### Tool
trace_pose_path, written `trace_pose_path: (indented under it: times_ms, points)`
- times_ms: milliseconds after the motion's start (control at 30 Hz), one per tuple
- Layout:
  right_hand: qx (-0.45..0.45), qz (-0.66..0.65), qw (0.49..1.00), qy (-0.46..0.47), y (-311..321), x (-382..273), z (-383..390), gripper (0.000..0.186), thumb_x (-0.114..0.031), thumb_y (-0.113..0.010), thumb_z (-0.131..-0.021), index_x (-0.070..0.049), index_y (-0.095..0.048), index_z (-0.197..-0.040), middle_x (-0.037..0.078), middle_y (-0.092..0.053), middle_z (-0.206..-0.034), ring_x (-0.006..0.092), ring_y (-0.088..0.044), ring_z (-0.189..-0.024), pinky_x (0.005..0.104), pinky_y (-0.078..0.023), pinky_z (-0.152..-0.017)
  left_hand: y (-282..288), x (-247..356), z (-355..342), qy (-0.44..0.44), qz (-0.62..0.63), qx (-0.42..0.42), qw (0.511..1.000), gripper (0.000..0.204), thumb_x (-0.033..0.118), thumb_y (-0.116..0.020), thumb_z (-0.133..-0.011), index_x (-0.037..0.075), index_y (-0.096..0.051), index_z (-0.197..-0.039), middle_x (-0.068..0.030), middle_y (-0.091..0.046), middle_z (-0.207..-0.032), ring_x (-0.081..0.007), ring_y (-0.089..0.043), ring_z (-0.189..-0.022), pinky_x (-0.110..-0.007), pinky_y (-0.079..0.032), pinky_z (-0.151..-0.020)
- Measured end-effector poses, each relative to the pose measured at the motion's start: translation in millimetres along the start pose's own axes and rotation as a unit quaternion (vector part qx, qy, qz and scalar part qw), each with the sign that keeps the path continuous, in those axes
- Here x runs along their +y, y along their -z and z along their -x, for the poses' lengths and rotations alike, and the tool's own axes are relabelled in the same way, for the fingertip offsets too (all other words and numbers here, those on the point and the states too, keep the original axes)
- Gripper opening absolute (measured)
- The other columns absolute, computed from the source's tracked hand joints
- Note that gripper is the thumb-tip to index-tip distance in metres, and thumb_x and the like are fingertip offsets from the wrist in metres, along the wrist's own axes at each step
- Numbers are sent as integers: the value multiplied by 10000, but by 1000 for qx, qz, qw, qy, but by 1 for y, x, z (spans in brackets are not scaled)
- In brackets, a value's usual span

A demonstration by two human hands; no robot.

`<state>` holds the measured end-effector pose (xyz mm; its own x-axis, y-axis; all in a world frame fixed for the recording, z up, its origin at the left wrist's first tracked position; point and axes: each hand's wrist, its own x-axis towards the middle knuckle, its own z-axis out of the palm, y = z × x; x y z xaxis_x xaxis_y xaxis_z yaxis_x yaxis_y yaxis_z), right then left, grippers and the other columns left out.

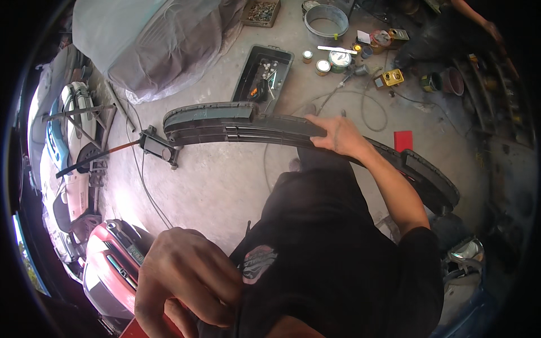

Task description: The person applies a heat gun to a car grille, uses adhesive from a tube to bond components, and presses them together by hand.

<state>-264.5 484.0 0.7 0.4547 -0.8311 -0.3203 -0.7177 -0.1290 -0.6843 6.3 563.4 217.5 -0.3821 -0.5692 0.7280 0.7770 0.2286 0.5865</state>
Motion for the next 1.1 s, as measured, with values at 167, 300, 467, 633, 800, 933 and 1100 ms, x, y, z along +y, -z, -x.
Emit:
trace_pose_path:
  times_ms: [167, 300, 467, 633, 800, 933, 1100]
  points:
    - [14, -38, 999, -28, 40, 29, -104, 625, -344, -716, -802, -147, -621, -1388, 242, -710, -874, 425, -682, -828, 481, -533, -790, 120, -18, -43, 214, -161, 145, 953, 238, 116, -836, -825, -25, -662, -908, -167, -658, -782, -302, -643, -622, -373, -489, -532]
    - [24, -68, 996, -50, 73, 53, -180, 638, -351, -715, -796, -150, -620, -1394, 249, -713, -884, 434, -687, -848, 482, -535, -817, 245, -73, -37, 469, -493, 240, 692, 186, 90, -735, -910, -23, -593, -869, -55, -627, -745, -117, -586, -733, -275, -473, -681]
    - [28, -112, 992, -46, 144, 65, -252, 634, -342, -697, -797, -156, -623, -1398, 253, -722, -923, 427, -699, -880, 484, -538, -831, 322, -118, -18, 569, -593, 1, 569, 247, 191, -712, -960, -34, -665, -1051, -156, -697, -827, -239, -665, -743, -356, -509, -704]
    - [41, -86, 994, -58, 210, 53, -299, 649, -349, -679, -780, -155, -623, -1397, 251, -725, -929, 415, -707, -887, 473, -547, -817, 369, -140, -73, 577, -517, 88, 625, 302, 175, -709, -953, -42, -669, -1160, -172, -713, -844, -245, -677, -743, -356, -522, -702]
    - [95, -28, 995, 0, 228, 56, -347, 669, -370, -719, -798, -147, -597, -1416, 234, -723, -970, 425, -691, -909, 504, -539, -821, 437, -160, -132, 463, -584, 134, 653, 265, 135, -712, -933, -41, -685, -1129, -215, -704, -908, -336, -697, -789, -387, -541, -734]
    - [138, -50, 989, 4, 238, 56, -386, 697, -317, -787, -765, -168, -600, -1420, 223, -717, -962, 419, -688, -866, 507, -533, -782, 507, -167, -190, 371, -654, 84, 654, 268, 81, -695, -931, -16, -669, -1179, -190, -684, -990, -335, -660, -953, -403, -515, -846]
    - [186, -75, 980, -4, 248, 67, -449, 704, -293, -800, -774, -188, -584, -1436, 197, -723, -956, 408, -684, -849, 490, -532, -764, 636, -176, -265, 265, -747, -79, 604, 388, 154, -699, -938, 35, -622, -1300, -194, -605, -1257, -396, -554, -1200, -509, -417, -1041]
